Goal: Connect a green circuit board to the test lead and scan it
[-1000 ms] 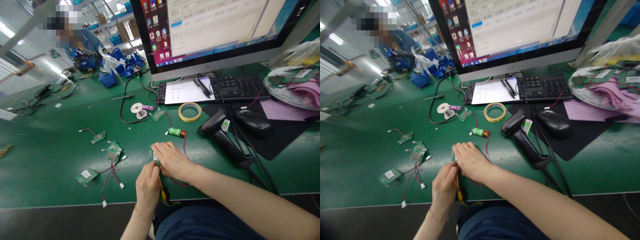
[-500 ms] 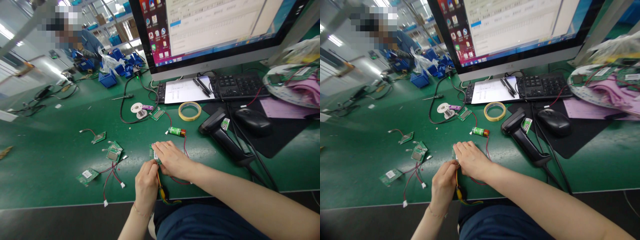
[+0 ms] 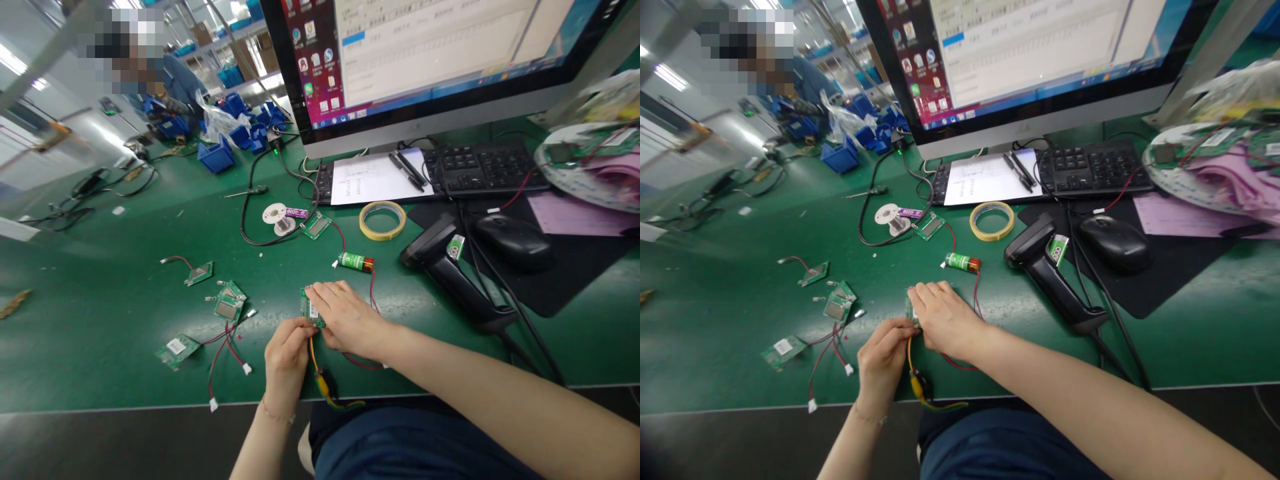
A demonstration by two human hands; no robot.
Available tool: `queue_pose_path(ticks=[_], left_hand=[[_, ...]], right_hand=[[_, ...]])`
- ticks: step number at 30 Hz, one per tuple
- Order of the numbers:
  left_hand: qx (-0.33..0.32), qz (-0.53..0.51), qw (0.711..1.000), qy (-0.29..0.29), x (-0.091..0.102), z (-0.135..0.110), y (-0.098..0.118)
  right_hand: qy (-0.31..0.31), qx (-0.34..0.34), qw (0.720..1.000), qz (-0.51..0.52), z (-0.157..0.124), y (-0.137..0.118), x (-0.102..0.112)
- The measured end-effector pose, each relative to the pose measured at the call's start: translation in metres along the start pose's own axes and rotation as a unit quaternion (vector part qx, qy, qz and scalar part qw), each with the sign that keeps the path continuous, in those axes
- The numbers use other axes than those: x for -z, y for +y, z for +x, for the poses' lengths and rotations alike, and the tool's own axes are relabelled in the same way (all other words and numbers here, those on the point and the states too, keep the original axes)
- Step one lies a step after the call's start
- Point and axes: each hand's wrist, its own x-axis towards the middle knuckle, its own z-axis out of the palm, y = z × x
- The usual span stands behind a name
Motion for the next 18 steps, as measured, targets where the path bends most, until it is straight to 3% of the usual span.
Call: queue_pose_path(ticks=[6,14,18], left_hand=[[-0.027,0.015,0.999,-0.019,0.000,-0.003,0.001],[-0.005,0.024,0.999,-0.030,0.000,-0.003,0.002],[-0.021,0.026,0.999,-0.027,0.004,-0.008,-0.003]], right_hand=[[0.000,-0.005,1.000,0.011,0.000,0.000,0.000],[-0.010,-0.016,0.999,0.040,-0.001,0.002,-0.006],[-0.024,-0.030,0.997,0.070,-0.005,0.002,0.011]])
